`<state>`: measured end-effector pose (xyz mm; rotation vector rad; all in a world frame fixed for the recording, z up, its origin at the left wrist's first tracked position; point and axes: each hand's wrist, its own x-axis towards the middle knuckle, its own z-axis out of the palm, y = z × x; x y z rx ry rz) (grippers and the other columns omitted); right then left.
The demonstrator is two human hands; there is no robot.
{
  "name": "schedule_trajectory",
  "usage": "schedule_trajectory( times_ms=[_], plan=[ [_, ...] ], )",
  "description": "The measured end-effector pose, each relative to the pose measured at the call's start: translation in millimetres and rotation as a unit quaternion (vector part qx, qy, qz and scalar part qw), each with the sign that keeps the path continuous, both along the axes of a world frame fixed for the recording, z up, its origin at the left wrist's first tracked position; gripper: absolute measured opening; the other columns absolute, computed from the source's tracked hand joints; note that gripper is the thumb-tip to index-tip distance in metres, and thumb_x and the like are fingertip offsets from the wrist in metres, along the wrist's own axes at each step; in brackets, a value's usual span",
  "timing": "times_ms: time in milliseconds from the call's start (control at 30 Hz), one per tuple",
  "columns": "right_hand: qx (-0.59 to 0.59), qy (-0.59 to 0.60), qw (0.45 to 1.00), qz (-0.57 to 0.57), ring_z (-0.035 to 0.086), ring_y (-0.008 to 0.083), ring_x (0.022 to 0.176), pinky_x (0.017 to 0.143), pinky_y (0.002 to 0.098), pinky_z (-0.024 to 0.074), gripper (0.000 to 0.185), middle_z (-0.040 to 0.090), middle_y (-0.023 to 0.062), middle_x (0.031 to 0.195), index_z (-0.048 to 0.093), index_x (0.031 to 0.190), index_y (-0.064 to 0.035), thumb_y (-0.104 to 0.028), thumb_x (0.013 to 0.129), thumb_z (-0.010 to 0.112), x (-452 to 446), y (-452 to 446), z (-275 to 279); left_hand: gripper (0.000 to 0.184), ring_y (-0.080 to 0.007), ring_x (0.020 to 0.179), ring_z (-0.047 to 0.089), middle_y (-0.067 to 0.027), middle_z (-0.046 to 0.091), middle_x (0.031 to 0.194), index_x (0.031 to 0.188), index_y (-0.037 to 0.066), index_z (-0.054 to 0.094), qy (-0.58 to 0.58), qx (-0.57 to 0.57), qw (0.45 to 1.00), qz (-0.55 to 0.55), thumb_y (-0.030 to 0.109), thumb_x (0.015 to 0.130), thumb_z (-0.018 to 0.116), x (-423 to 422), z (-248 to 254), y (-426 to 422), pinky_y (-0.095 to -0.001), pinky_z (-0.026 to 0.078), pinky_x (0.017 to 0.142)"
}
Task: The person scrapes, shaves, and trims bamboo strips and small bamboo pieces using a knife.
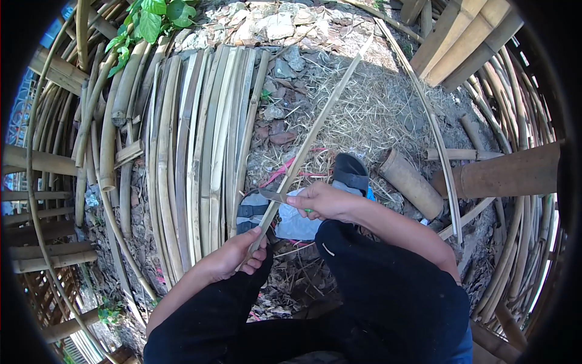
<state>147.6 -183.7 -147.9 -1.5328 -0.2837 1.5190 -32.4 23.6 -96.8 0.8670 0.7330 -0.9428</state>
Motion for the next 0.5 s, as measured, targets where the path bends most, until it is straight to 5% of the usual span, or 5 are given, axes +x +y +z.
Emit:
schedule_trajectory(
  times_ms=[500],
  plan=[
    [-0.015, -0.044, 0.994, -0.095, 0.044, 0.009, 0.048, 0.046, 0.0245, 0.0335, 0.049, 0.053, 0.0013, 0.057, 0.065, 0.075, -0.003, -0.048, 0.093, 0.07, 60, -6, -22, 0.041, -0.0087, 0.066, 0.037, 0.0017, 0.041, 0.078, 0.096, 0.013, 0.045, -0.036, 0.054, 0.998, -0.018, 0.051, 0.108, 0.034, 2, 7, -6, -0.0223, 0.033, 0.056]
  ],
)
